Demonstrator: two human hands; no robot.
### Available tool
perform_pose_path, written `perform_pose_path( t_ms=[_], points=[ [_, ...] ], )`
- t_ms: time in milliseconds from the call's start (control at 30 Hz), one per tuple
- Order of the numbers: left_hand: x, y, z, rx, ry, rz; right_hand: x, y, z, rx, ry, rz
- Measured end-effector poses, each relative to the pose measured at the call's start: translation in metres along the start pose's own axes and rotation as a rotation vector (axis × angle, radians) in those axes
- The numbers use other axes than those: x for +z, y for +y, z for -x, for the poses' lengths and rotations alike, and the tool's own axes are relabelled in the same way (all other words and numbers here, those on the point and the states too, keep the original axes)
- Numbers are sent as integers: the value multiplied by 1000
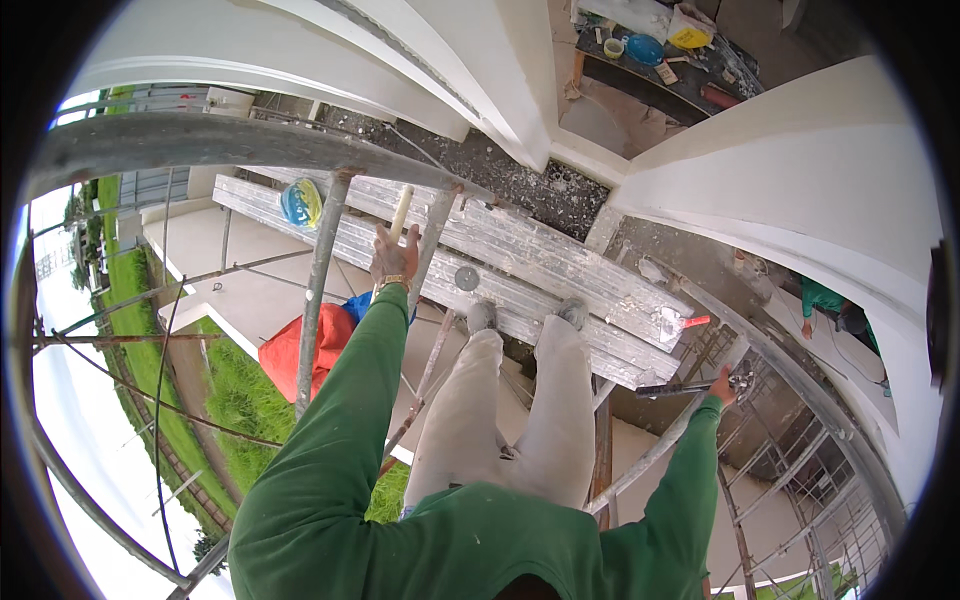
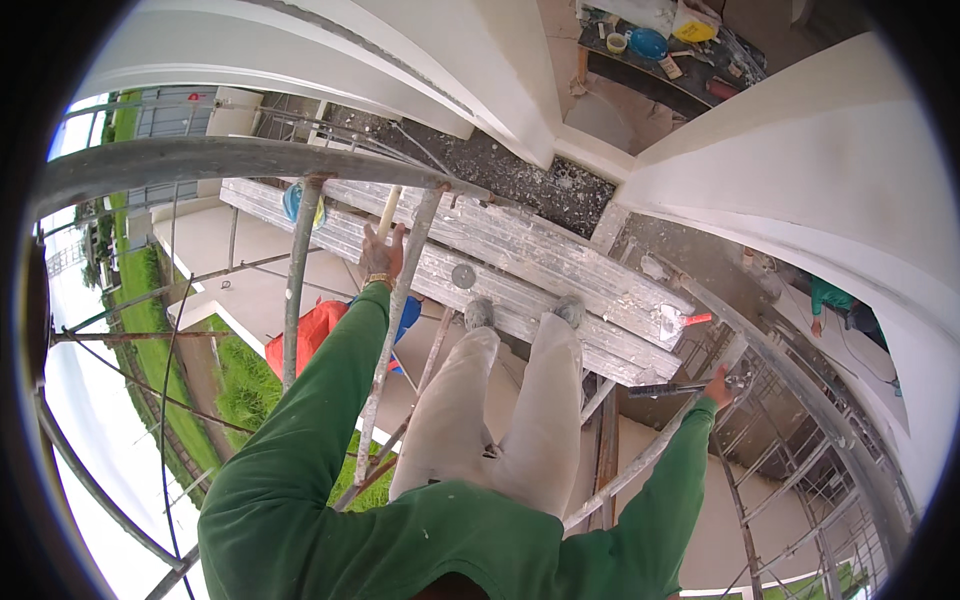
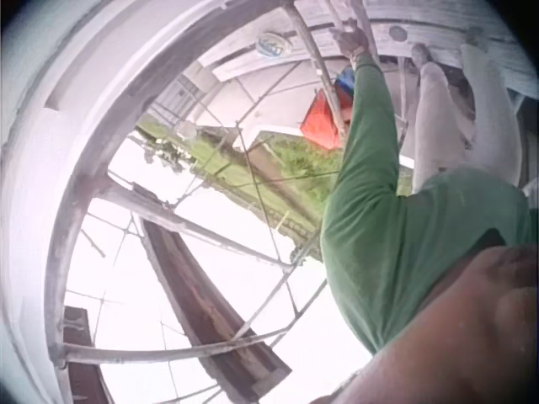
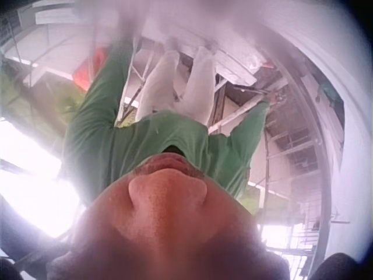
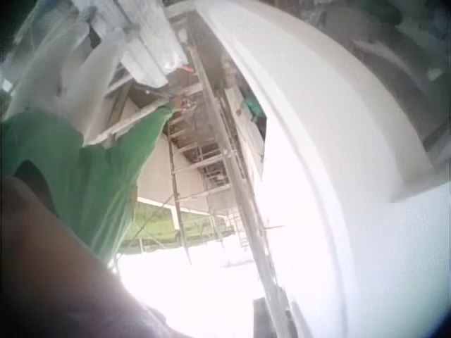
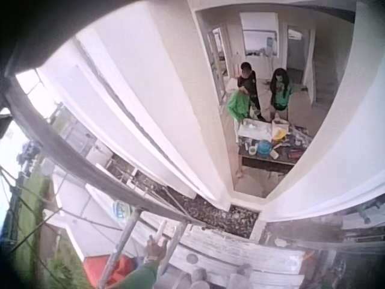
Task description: The person applies plaster to a white wall corner using a trowel and a wooden stick. They smooth the plaster along the corner, occasionally pause to clean the tools, and continue working on the wall surface while standing on scaffolding.
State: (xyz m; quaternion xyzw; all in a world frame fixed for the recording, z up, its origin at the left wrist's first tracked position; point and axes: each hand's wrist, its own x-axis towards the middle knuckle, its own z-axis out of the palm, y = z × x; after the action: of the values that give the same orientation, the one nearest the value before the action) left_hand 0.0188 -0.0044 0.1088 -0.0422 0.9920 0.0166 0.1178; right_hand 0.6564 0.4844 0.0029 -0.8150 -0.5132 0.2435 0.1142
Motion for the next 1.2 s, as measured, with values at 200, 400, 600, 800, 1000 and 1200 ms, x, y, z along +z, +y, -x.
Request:
perform_pose_path(
  t_ms=[200,400,600,800,1000,1200],
  points=[
    [-99,-44,96,-3,-403,70,-9,54,43,-238,76,-340],
    [-172,-73,204,172,-617,108,15,135,149,3,-703,-402],
    [-237,-75,248,339,-651,431,-25,45,256,11,-1199,-30],
    [-325,-51,264,394,-446,506,-101,-70,285,-39,-1420,515],
    [-458,-35,267,286,-13,937,-106,-113,263,-403,-1347,690],
    [-664,-38,238,307,273,1254,-111,-141,247,-404,-1299,663]
  ],
)
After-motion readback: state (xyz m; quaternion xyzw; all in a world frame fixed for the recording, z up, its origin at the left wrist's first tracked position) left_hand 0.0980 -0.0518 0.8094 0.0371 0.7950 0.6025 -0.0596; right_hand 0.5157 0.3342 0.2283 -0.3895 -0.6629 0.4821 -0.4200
